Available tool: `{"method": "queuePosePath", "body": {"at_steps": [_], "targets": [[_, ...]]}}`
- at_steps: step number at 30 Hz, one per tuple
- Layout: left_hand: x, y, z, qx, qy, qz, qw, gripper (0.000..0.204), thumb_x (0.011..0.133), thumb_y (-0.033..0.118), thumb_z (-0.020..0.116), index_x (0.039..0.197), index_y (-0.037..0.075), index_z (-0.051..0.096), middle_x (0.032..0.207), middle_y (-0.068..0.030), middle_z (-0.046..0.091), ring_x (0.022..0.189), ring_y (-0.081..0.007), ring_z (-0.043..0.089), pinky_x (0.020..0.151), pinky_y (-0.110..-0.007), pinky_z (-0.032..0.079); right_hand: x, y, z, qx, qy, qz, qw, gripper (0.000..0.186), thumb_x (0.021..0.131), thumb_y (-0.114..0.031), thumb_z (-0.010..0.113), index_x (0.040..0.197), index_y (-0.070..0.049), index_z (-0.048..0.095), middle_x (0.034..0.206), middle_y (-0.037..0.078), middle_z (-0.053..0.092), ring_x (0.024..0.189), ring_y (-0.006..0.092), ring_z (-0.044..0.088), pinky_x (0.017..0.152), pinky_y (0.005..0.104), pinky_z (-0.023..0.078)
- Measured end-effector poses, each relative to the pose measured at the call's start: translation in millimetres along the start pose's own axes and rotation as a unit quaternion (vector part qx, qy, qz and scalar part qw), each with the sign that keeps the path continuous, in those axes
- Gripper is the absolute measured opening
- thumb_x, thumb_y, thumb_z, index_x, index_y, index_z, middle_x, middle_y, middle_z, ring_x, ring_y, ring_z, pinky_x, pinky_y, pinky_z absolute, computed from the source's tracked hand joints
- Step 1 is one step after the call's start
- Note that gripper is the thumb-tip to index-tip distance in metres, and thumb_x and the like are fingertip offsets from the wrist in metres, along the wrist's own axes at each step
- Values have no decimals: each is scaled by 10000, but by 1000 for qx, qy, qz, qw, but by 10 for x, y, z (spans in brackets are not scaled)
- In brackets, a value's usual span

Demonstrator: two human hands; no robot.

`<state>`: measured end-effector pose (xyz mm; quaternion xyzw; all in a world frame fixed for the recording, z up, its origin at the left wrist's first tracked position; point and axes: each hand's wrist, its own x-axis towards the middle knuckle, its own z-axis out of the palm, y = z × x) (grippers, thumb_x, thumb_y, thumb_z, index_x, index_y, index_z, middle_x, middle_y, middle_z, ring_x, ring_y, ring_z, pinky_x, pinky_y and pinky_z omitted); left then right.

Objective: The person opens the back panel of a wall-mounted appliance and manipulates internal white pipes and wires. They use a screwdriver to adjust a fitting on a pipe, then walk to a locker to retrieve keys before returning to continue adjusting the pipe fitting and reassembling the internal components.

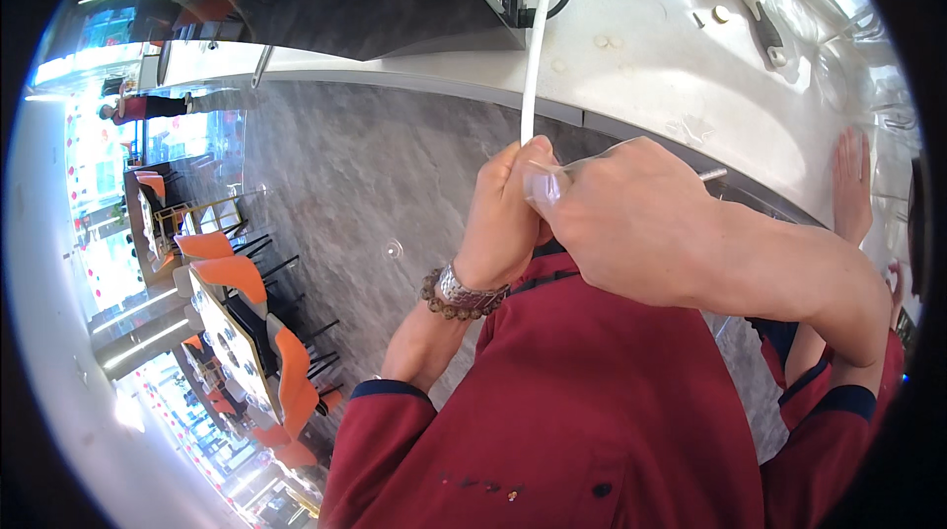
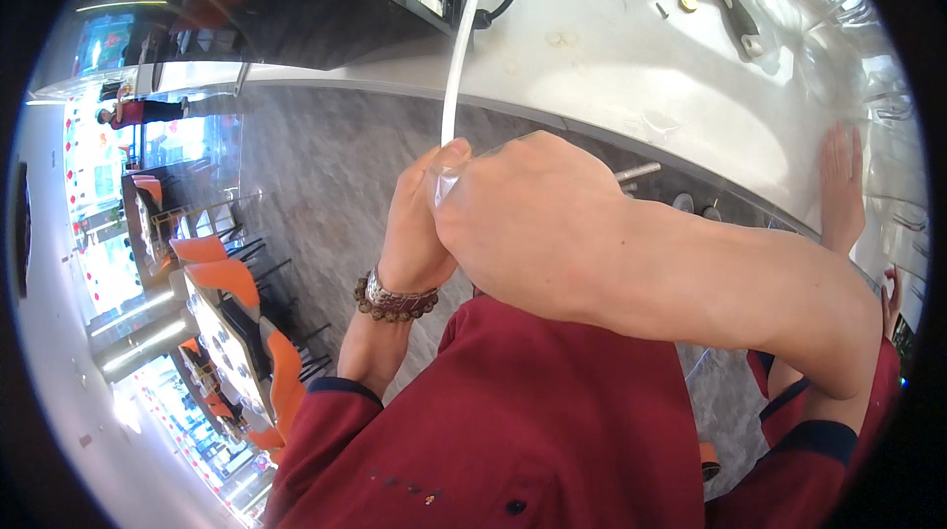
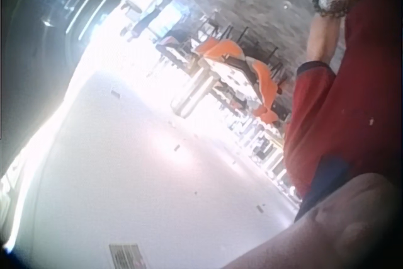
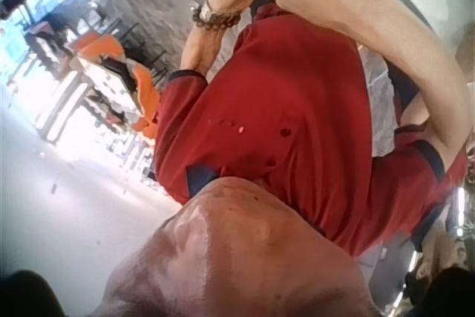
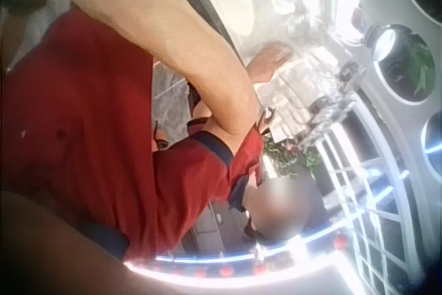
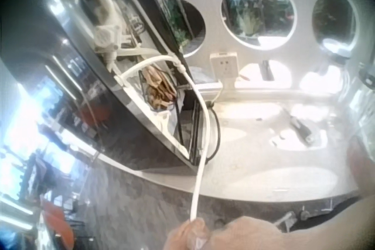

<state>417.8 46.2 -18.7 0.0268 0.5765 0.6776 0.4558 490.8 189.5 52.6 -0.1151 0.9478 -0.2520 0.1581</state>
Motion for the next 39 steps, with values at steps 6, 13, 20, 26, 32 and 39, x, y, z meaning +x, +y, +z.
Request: {"method": "queuePosePath", "body": {"at_steps": [6, 13, 20, 26, 32, 39], "targets": [[-134, 284, 17, -19, -11, -52, 998, 290, 1030, 252, 454, 821, 59, 511, 615, 25, 454, 450, -43, 346, 398, -226, 240, 74, 263, -64, 256, 26, -49, 965, 165, 880, -118, 540, 886, 37, 593, 704, 198, 638, 637, 378, 639, 599, 458, 508], [-132, 393, -141, -32, -76, -109, 991, 308, 1023, 262, 459, 796, 58, 502, 586, 30, 407, 437, -40, 312, 384, -229, 224, -28, 425, 120, 213, 154, -111, 958, 171, 915, -142, 522, 822, -5, 564, 689, 187, 588, 644, 408, 582, 612, 489, 459], [-132, 444, -138, 10, -40, -111, 993, 300, 1018, 266, 467, 811, 54, 510, 601, 29, 426, 448, -42, 320, 392, -219, 238, 29, 404, 170, 227, 160, -115, 954, 172, 921, -164, 551, 829, -19, 564, 691, 173, 589, 633, 396, 582, 584, 478, 457], [-109, 447, -148, 20, -50, -130, 990, 268, 1019, 245, 466, 837, 54, 515, 603, 35, 429, 457, -37, 330, 399, -216, 250, 72, 389, 163, 144, 161, -149, 965, 136, 883, -144, 591, 847, -17, 561, 669, 162, 594, 606, 378, 599, 545, 463, 464], [-98, 419, -180, 11, -61, -128, 990, 268, 1034, 234, 444, 851, 51, 510, 590, 36, 420, 447, -38, 319, 395, -225, 247, 122, 396, 64, 30, 87, -183, 979, 130, 772, -80, 632, 857, -16, 558, 654, 138, 601, 593, 342, 616, 513, 435, 473], [-71, 302, -118, 18, -38, -137, 990, 293, 1040, 244, 439, 830, 51, 504, 593, 32, 433, 443, -46, 328, 392, -237, 257, 148, 328, 23, -67, 21, -203, 977, 143, 797, -107, 603, 876, 4, 562, 649, 121, 620, 584, 317, 636, 507, 411, 492]]}}
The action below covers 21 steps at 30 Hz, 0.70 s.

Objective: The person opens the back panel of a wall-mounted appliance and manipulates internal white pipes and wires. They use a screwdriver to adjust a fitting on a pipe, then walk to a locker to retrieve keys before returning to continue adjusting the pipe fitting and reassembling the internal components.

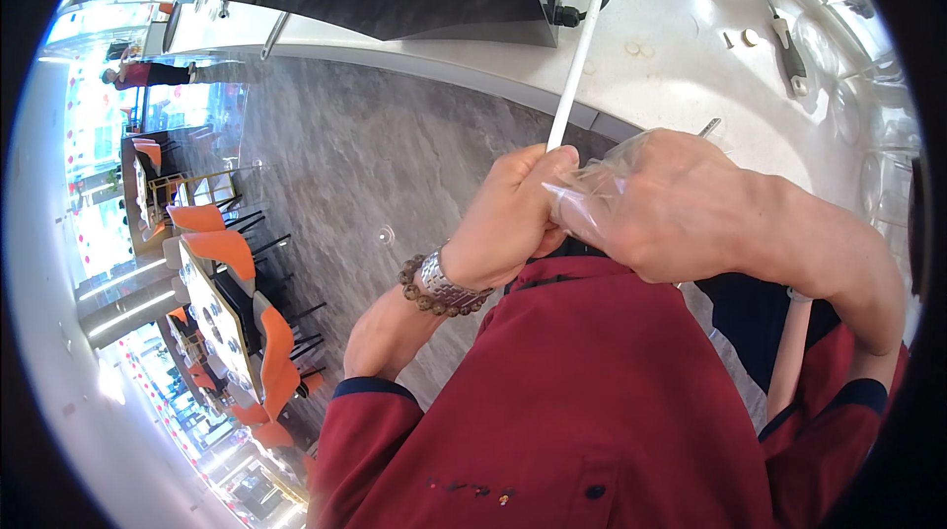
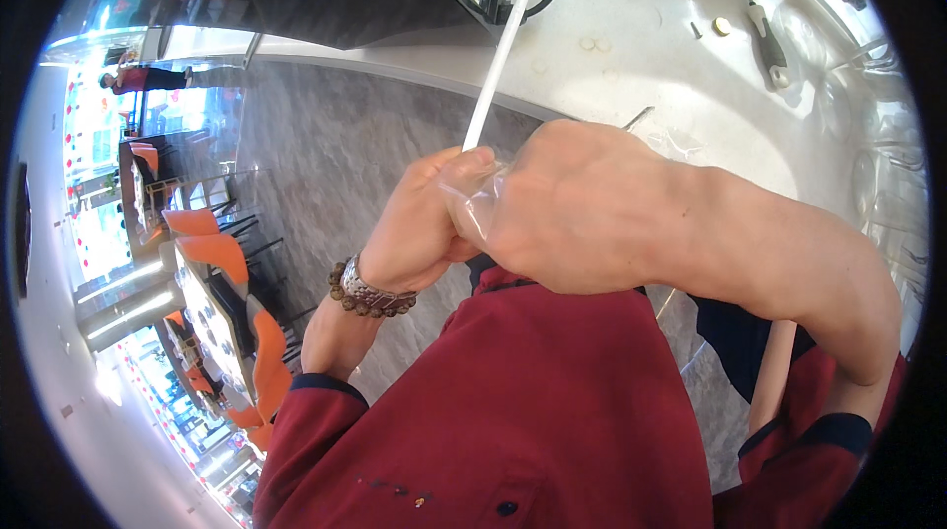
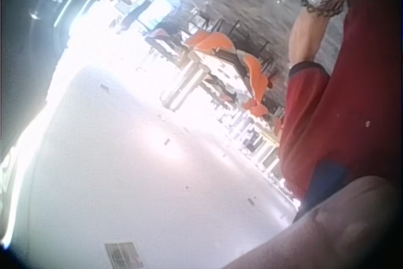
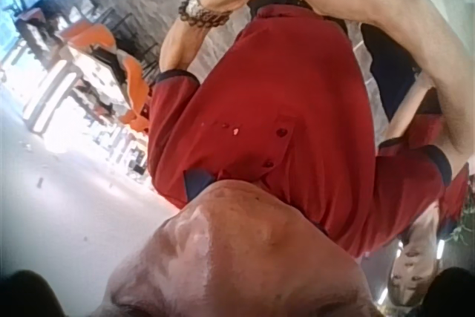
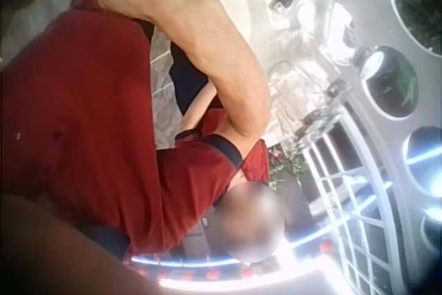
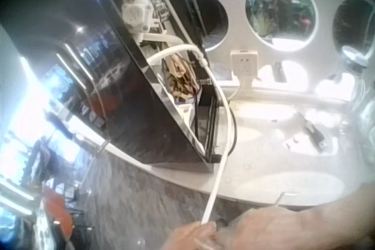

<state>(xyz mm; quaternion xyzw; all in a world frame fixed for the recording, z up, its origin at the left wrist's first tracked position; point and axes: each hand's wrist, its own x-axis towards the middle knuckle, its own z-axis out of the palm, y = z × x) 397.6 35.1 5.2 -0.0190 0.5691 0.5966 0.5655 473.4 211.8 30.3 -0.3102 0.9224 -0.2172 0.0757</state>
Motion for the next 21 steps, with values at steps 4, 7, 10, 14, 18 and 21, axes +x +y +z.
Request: {"method": "queuePosePath", "body": {"at_steps": [4, 7, 10, 14, 18, 21], "targets": [[28, -75, 15, 13, 32, 3, 999, 308, 1039, 255, 445, 811, 54, 494, 594, 32, 427, 447, -47, 325, 394, -234, 250, 32, -54, 61, -2, -15, 18, 1000, 145, 819, -116, 584, 888, 11, 575, 632, 127, 626, 570, 316, 643, 508, 417, 497], [-30, -74, -65, -33, 13, 8, 999, 321, 1036, 275, 452, 799, 61, 487, 576, 40, 394, 438, -48, 307, 393, -232, 225, 41, 20, 204, 34, 95, -8, 995, 137, 818, -117, 590, 887, -3, 556, 656, 126, 630, 578, 308, 643, 497, 421, 486], [-58, -39, -218, -70, -41, 12, 997, 316, 1029, 287, 462, 802, 69, 488, 557, 50, 361, 427, -47, 288, 392, -233, 199, 14, 29, 180, 62, 91, 44, 993, 140, 830, -128, 590, 894, -17, 533, 656, 114, 618, 572, 301, 633, 501, 424, 480], [-92, 54, -130, -62, -20, 11, 998, 307, 1025, 285, 465, 801, 76, 491, 546, 52, 345, 414, -49, 274, 389, -237, 189, -91, -31, 139, 78, 185, 62, 978, 184, 823, -147, 604, 924, -10, 536, 701, 115, 602, 610, 301, 627, 519, 418, 484], [-67, 95, -19, -52, 11, -2, 999, 308, 1023, 282, 466, 794, 78, 492, 553, 52, 356, 412, -49, 273, 387, -238, 191, -96, -87, 219, 9, 202, 88, 975, 202, 814, -149, 607, 933, 5, 552, 766, 124, 594, 646, 289, 631, 526, 401, 496], [-48, 43, -47, -60, -5, 14, 998, 304, 1024, 279, 466, 796, 79, 491, 565, 48, 380, 415, -46, 280, 386, -238, 192, -74, -147, 252, -22, 228, 98, 968, 158, 790, -120, 619, 823, -31, 493, 716, 101, 511, 595, 269, 563, 494, 387, 450]]}}
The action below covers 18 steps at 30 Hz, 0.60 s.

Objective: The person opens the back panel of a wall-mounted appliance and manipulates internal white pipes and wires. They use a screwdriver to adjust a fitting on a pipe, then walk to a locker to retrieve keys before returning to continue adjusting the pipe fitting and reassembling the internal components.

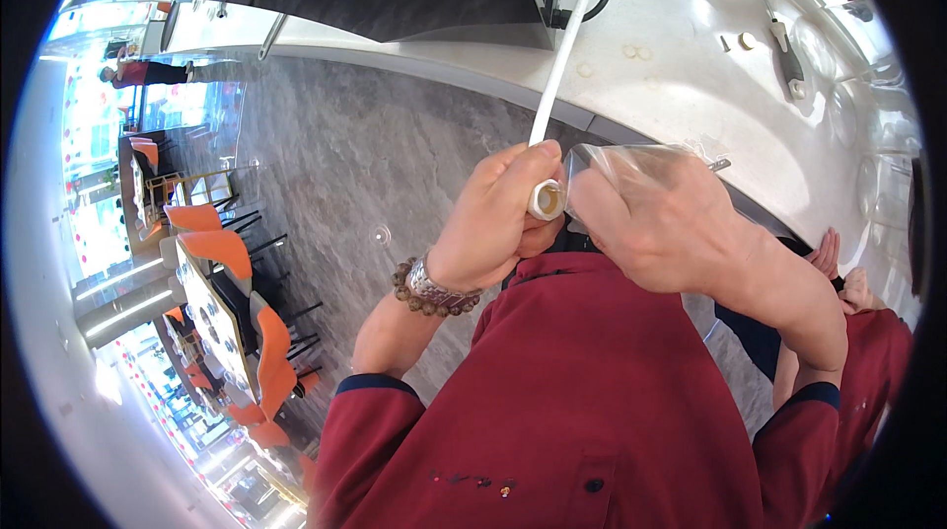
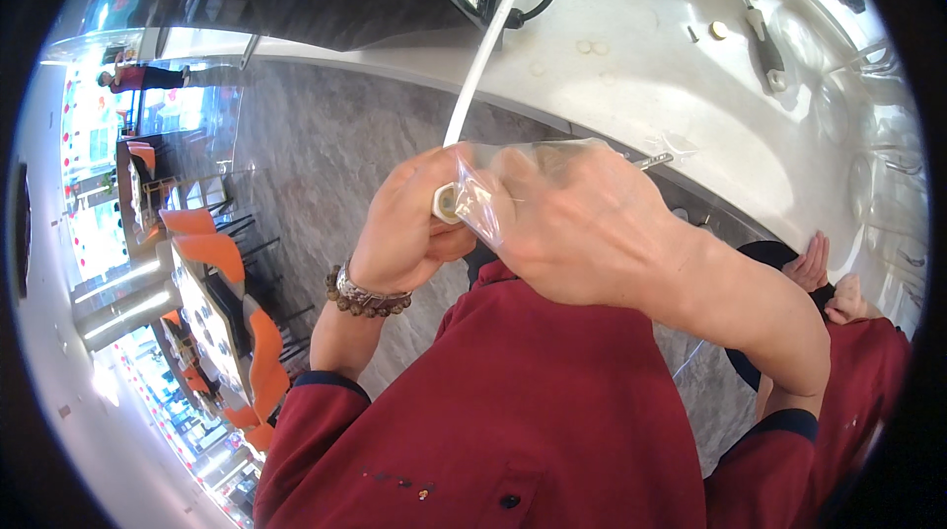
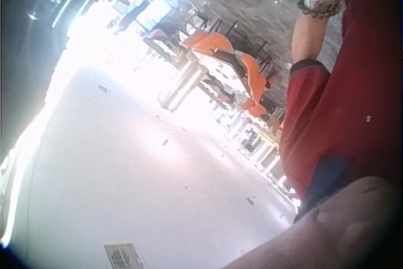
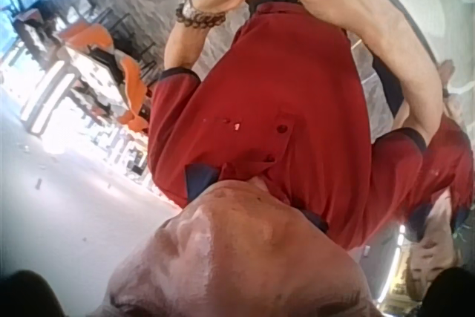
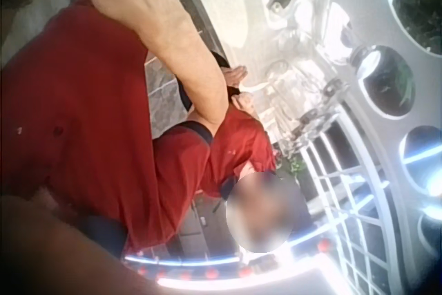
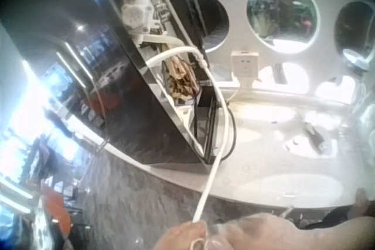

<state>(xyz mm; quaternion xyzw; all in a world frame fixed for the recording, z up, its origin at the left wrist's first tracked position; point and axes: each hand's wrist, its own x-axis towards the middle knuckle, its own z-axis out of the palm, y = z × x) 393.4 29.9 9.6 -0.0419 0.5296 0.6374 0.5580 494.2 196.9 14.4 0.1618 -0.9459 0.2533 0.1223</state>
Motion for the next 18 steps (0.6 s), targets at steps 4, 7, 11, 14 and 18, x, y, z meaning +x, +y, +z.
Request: {"method": "queuePosePath", "body": {"at_steps": [4, 7, 11, 14, 18], "targets": [[31, -14, 0, -16, -18, 13, 1000, 302, 1027, 269, 462, 791, 82, 489, 587, 42, 410, 427, -44, 299, 384, -233, 208, -10, 7, 33, -35, 2, -3, 999, 176, 790, -134, 615, 760, -51, 463, 681, 82, 462, 563, 237, 529, 480, 367, 435], [35, -13, 51, 0, -5, -7, 1000, 299, 1029, 259, 460, 791, 81, 488, 593, 39, 416, 435, -47, 310, 387, -228, 231, -35, -48, 21, -98, -6, -17, 995, 162, 789, -125, 611, 759, -51, 471, 682, 78, 464, 565, 228, 535, 486, 351, 448], [44, -38, 62, 22, 2, -5, 1000, 285, 1030, 257, 458, 814, 74, 494, 592, 36, 416, 439, -48, 313, 392, -226, 247, 20, -44, -38, -107, -62, -34, 992, 155, 792, -153, 610, 882, -30, 577, 732, 110, 573, 608, 219, 639, 485, 349, 500], [63, -34, 65, 33, 8, -9, 999, 285, 1030, 257, 459, 819, 69, 498, 593, 36, 416, 439, -46, 310, 392, -228, 243, 51, -11, -24, -83, -79, -28, 993, 160, 798, -160, 604, 901, -42, 570, 738, 107, 582, 618, 240, 649, 488, 363, 505], [56, -34, -12, -5, -27, -12, 1000, 289, 1030, 257, 460, 816, 67, 498, 594, 39, 412, 433, -41, 297, 386, -228, 224, 18, 93, -43, 0, -66, -6, 998, 130, 864, -158, 579, 898, -38, 540, 759, 130, 600, 645, 293, 643, 490, 410, 491]]}}
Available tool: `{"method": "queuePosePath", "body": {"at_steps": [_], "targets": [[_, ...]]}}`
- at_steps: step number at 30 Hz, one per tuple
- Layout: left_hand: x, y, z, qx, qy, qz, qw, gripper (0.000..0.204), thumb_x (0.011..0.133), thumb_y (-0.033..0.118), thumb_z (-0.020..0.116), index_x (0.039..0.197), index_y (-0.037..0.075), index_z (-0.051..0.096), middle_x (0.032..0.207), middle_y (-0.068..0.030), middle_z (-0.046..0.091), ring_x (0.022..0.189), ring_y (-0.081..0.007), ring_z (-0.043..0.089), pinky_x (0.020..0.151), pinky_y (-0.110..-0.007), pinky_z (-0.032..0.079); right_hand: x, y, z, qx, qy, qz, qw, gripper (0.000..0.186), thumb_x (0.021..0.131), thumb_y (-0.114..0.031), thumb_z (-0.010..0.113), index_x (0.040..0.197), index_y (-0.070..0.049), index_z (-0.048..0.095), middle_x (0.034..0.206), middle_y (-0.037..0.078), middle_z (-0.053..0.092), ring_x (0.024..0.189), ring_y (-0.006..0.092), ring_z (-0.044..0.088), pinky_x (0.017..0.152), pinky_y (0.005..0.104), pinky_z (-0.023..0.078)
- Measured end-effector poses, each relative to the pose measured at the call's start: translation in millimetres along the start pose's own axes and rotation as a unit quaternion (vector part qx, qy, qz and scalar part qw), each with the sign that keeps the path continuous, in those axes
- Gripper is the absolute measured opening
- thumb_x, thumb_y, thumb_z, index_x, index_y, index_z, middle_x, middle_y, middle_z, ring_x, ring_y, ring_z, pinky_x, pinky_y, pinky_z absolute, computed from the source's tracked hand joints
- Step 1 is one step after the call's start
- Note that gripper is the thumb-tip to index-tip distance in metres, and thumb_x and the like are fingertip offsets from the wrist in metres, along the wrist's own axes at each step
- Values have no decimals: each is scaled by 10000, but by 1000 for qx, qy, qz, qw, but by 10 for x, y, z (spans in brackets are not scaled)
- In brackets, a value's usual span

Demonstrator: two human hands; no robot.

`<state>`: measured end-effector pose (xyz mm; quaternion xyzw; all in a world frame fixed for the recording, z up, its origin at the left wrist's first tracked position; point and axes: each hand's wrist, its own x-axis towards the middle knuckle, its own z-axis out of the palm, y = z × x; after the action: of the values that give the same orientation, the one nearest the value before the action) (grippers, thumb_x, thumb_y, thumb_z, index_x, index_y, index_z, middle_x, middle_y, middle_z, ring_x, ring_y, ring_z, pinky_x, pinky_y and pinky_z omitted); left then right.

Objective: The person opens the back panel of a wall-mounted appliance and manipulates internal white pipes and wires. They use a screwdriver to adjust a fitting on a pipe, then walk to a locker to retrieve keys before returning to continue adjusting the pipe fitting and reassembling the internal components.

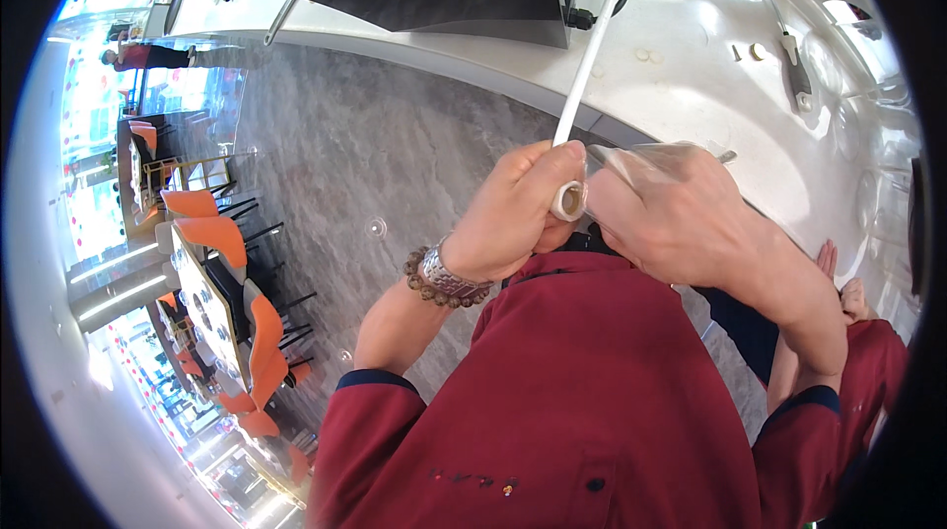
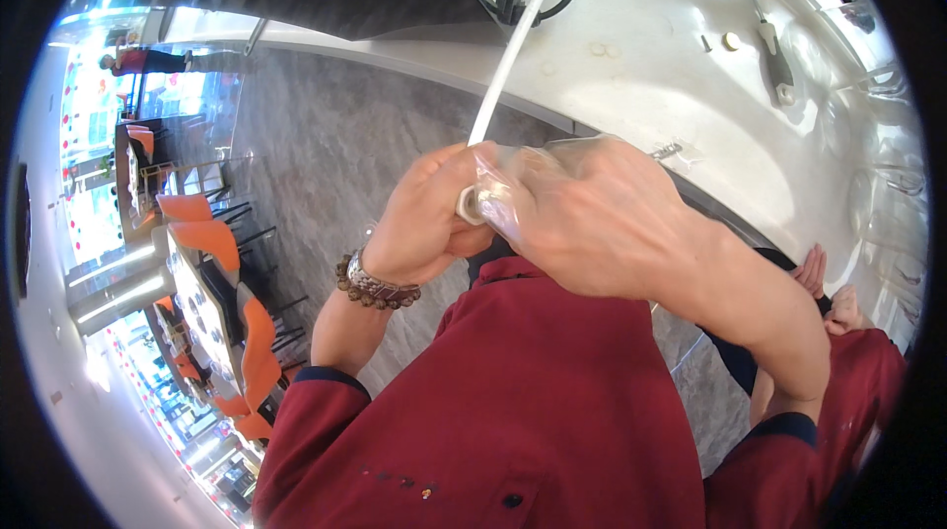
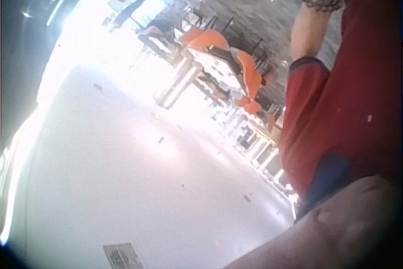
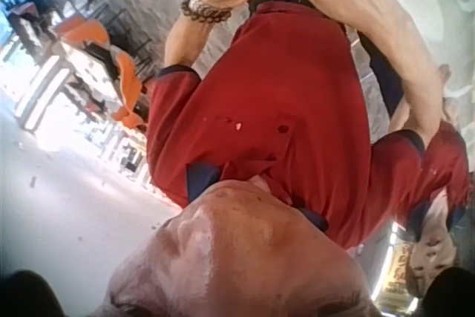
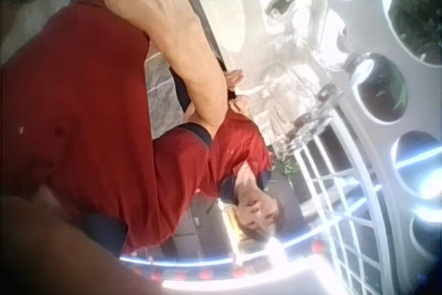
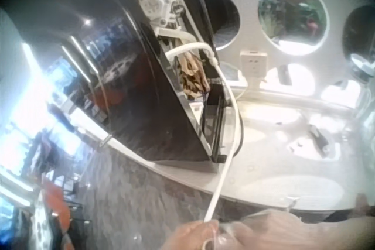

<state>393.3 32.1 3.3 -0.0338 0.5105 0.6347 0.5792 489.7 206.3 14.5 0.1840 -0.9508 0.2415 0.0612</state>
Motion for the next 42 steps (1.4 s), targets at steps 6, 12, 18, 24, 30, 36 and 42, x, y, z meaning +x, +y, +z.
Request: {"method": "queuePosePath", "body": {"at_steps": [6, 12, 18, 24, 30, 36, 42], "targets": [[-22, -24, 7, -13, 26, 40, 999, 294, 1033, 262, 457, 814, 69, 493, 577, 46, 391, 419, -34, 278, 378, -230, 195, -33, -125, -31, 306, 31, 185, 934, 159, 951, -110, 482, 866, 17, 527, 742, 192, 573, 668, 384, 582, 571, 435, 461], [-25, -26, -48, 7, 16, 48, 999, 314, 1034, 279, 458, 810, 62, 492, 573, 40, 397, 415, -39, 293, 375, -235, 199, -22, -153, -39, 503, -8, 290, 814, 301, 1019, -187, 431, 810, -5, 547, 675, 22, 469, 612, 85, 434, 561, 263, 383], [-15, -11, -22, 12, 22, 37, 999, 323, 1033, 287, 456, 810, 58, 495, 574, 25, 420, 412, -45, 309, 371, -233, 209, -1, -197, 9, 549, -8, 281, 787, 309, 1007, -175, 450, 856, 65, 574, 805, 155, 590, 727, 256, 581, 698, 359, 470], [-14, 11, 46, 53, 53, 39, 996, 340, 1028, 307, 455, 784, 71, 473, 579, 17, 415, 412, -51, 317, 370, -219, 228, -14, -175, 55, 583, -6, 263, 769, 318, 1011, -195, 442, 899, 66, 587, 824, 177, 640, 748, 281, 630, 711, 369, 488], [-14, 3, 22, 79, 58, 53, 994, 327, 1025, 309, 462, 789, 81, 472, 586, 16, 415, 425, -56, 347, 373, -217, 237, 39, -131, 67, 503, -32, 250, 827, 314, 1001, -196, 437, 913, 69, 581, 840, 218, 645, 768, 358, 630, 726, 400, 494], [-39, 56, 43, 62, 64, 40, 995, 320, 1028, 291, 460, 797, 71, 485, 574, 8, 443, 409, -48, 322, 372, -224, 218, 35, -160, 70, 469, 11, 219, 856, 277, 994, -170, 434, 912, 52, 580, 837, 245, 622, 763, 431, 588, 691, 438, 475], [-67, 75, 2, -13, -7, 14, 1000, 328, 1032, 290, 446, 805, 58, 493, 574, -40, 496, 399, -60, 317, 368, -231, 215, 7, -278, 47, 485, 65, 228, 842, 262, 1004, -159, 427, 917, 47, 563, 815, 241, 601, 756, 449, 575, 668, 454, 458]]}}
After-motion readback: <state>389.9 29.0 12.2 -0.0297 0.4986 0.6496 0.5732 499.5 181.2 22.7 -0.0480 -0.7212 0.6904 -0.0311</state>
